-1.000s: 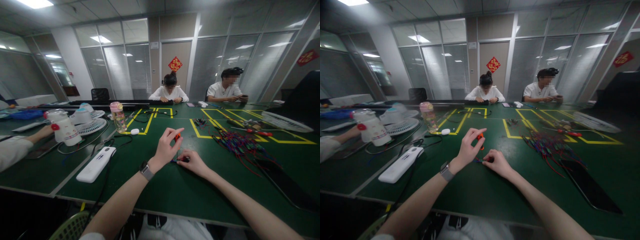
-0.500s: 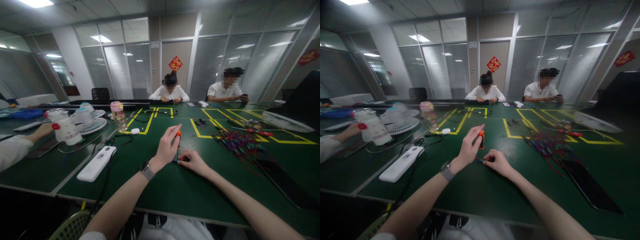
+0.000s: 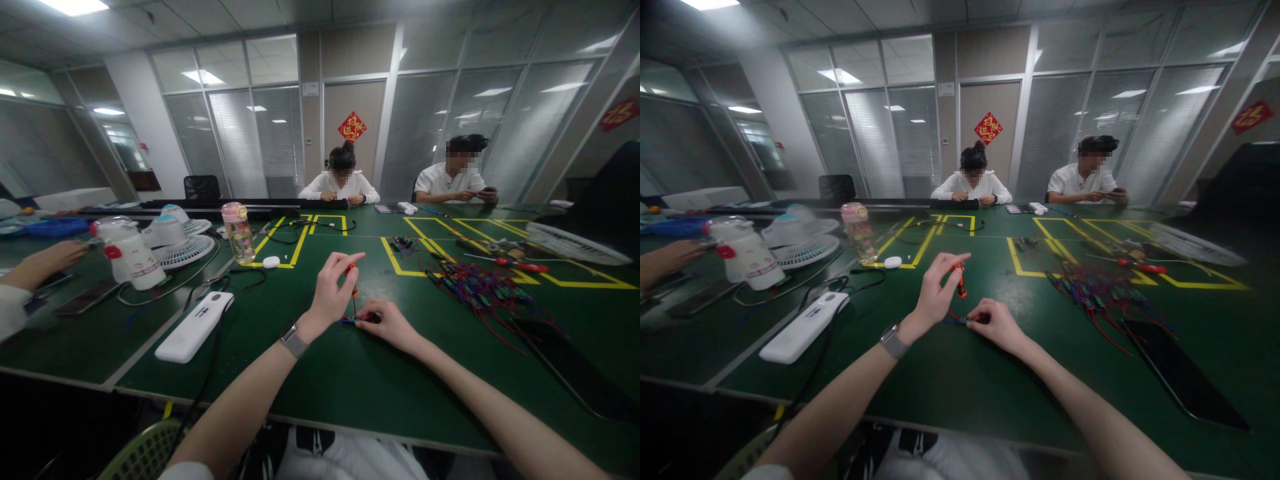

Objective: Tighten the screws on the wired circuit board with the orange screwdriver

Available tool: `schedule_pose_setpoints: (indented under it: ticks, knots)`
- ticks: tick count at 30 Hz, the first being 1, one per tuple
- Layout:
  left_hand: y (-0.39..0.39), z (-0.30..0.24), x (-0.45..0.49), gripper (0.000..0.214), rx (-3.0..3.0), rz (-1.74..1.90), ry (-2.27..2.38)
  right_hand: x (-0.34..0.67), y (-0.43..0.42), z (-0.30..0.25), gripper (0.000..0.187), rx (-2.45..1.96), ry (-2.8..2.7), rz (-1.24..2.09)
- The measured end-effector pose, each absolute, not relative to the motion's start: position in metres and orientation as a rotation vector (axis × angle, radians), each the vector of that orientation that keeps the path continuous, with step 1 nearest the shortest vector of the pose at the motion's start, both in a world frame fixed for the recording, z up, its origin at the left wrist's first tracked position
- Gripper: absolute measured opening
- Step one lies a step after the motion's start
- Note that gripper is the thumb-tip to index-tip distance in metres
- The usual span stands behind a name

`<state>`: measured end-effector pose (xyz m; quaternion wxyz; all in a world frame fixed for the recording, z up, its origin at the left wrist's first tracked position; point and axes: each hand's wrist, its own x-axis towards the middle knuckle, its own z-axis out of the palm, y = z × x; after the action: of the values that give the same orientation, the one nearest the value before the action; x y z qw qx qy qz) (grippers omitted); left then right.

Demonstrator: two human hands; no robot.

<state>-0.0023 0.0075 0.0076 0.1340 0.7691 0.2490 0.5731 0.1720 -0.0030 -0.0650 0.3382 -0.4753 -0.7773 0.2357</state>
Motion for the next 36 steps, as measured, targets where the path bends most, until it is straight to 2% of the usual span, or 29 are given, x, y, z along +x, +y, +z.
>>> schedule_pose_setpoints:
  ticks: [4, 10, 13, 19, 26, 32, 36]
  knots:
    - [0.0101, 0.0043, -0.0022, 0.037, 2.172, 1.603, 0.635, 0.1725, -0.0027, -0.066, 0.011, -1.225, -2.021, 0.621]
    - [0.0086, 0.0046, 0.0004, 0.023, 2.24, 1.748, 0.92, 0.1724, -0.0025, -0.0664, 0.011, -1.235, -2.025, 0.619]
    - [0.0063, 0.0052, -0.0009, 0.024, 2.285, 1.751, 1.002, 0.1717, -0.0027, -0.065, 0.011, -1.244, -2.036, 0.617]
    - [0.0063, 0.0033, -0.0013, 0.038, 2.299, 1.68, 0.769, 0.171, -0.0033, -0.0639, 0.012, -1.237, -2.032, 0.631]
    - [0.0054, 0.004, 0.0015, 0.02, 2.317, 1.869, 0.959, 0.1713, -0.0031, -0.0648, 0.012, -1.241, -2.021, 0.635]
    - [0.0053, 0.0047, -0.0017, 0.039, 2.345, 1.647, 0.816, 0.1721, -0.0025, -0.0653, 0.011, -1.227, -2.039, 0.604]
    - [0.0072, 0.0027, 0.0004, 0.038, 2.311, 1.646, 0.744, 0.1721, -0.003, -0.065, 0.01, -1.224, -2.04, 0.611]
